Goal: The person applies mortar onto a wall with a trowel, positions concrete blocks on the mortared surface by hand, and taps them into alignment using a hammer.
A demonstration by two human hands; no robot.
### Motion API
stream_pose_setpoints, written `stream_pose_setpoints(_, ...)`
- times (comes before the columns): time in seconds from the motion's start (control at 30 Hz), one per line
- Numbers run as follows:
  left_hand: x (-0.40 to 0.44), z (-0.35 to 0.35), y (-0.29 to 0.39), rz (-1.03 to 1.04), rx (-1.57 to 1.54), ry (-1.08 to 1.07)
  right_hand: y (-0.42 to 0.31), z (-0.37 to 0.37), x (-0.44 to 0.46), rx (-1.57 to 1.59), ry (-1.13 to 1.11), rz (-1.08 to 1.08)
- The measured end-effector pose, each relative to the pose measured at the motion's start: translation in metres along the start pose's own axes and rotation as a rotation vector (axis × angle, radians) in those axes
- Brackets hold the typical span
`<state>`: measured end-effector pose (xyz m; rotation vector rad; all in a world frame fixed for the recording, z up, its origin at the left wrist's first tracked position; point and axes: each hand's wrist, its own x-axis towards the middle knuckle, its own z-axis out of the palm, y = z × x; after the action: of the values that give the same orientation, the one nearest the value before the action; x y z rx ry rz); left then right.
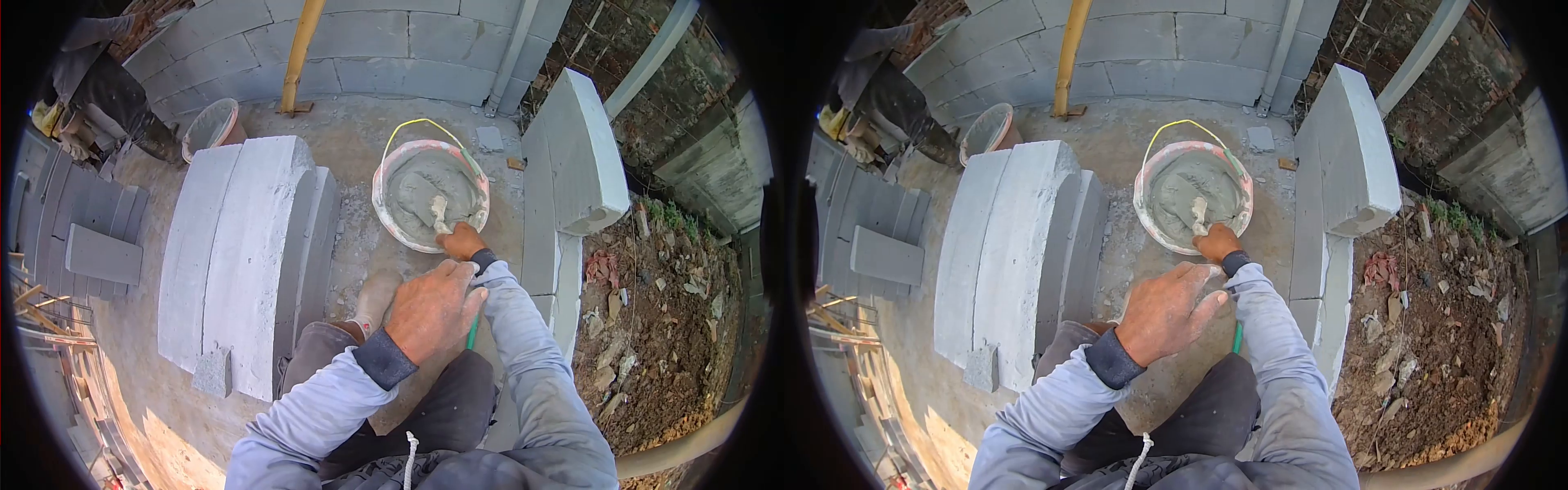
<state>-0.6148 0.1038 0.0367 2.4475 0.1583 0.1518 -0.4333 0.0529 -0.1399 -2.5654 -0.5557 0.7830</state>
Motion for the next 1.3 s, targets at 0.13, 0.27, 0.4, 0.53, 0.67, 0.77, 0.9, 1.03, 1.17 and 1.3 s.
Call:
stream_pose_setpoints(0.13, 0.0, 0.001, -0.008, -0.024, -0.029, 0.113, 0.032, 0.039, -0.026, 0.651, 0.045, -0.08)
stream_pose_setpoints(0.27, -0.002, 0.002, -0.009, -0.01, -0.058, 0.169, 0.05, 0.073, -0.044, 0.719, 0.409, -0.27)
stream_pose_setpoints(0.4, -0.002, 0.003, -0.004, -0.018, -0.05, 0.109, 0.055, 0.074, -0.057, 0.656, 0.35, -0.127)
stream_pose_setpoints(0.53, 0.0, 0.01, 0.002, 0.033, -0.082, 0.125, 0.066, 0.077, -0.041, 1.008, 0.046, -0.148)
stream_pose_setpoints(0.67, 0.005, 0.016, 0.011, 0.072, -0.103, 0.109, 0.062, 0.08, -0.061, 0.894, 0.157, -0.265)
stream_pose_setpoints(0.77, 0.002, 0.025, 0.016, 0.087, -0.125, 0.079, 0.06, 0.088, -0.076, 0.86, 0.204, -0.287)
stream_pose_setpoints(0.9, 0.007, 0.025, 0.014, 0.095, -0.079, 0.091, 0.063, 0.084, -0.086, 0.879, 0.193, -0.384)
stream_pose_setpoints(1.03, 0.003, 0.027, 0.011, 0.086, -0.061, 0.106, 0.064, 0.072, -0.081, 0.92, 0.095, -0.513)
stream_pose_setpoints(1.17, 0.002, 0.025, 0.01, 0.057, -0.083, 0.082, 0.058, 0.073, -0.077, 1.205, 0.031, -0.497)
stream_pose_setpoints(1.3, 0.009, 0.028, 0.015, 0.113, -0.124, 0.094, 0.057, 0.067, -0.126, 1.799, 0.137, -0.183)
